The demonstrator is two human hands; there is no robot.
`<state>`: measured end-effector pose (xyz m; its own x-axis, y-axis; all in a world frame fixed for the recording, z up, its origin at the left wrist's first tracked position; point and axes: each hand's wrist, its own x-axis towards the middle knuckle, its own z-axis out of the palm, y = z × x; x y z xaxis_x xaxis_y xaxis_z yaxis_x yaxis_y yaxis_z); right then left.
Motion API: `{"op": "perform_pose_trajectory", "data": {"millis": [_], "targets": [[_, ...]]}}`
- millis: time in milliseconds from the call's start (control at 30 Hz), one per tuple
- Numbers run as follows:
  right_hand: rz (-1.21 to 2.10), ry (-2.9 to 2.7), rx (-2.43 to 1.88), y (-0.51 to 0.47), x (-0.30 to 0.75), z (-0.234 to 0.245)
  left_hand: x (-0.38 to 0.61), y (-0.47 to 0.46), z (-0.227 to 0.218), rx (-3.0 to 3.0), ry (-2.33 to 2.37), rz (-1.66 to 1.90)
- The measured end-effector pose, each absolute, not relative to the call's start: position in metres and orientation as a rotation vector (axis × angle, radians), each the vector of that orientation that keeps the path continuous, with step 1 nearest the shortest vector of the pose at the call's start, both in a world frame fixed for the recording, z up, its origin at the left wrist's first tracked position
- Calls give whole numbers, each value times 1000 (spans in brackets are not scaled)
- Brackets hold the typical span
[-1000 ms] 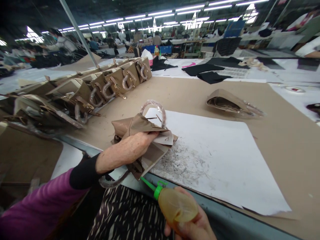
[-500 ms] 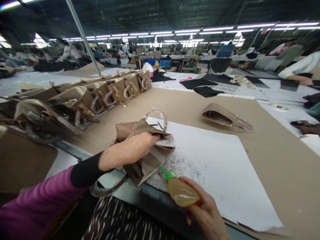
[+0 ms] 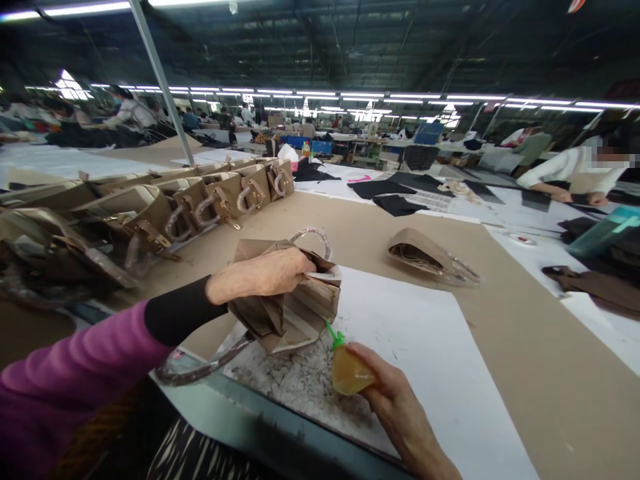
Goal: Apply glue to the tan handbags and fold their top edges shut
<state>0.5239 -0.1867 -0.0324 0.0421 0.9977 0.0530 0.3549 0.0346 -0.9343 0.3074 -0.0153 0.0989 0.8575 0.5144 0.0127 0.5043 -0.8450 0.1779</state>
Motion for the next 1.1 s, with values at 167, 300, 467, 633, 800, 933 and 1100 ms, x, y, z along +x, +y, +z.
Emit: {"op": "perform_pose_trajectory", "data": {"millis": [167,300,467,633,800,933,1100], "targets": [[794,-1636,-1431,-185,539,-40,316,8,104,2825,740,25],[780,-1777,-1411,-179,549,-29,326,20,112,2832,714,-45],[762,-1796,-1403,-169,555,7,339,29,115,2840,700,-102],[815,-1738,-1383,-164,557,10,343,38,110,2826,672,-93],[1032,-1409,-1407,-173,550,-35,341,34,110,2840,679,-92],[1196,-1120,-1360,-185,538,-54,335,23,108,2848,726,-31],[1390,-770,-1251,-200,521,-45,320,5,100,2872,708,77]]}}
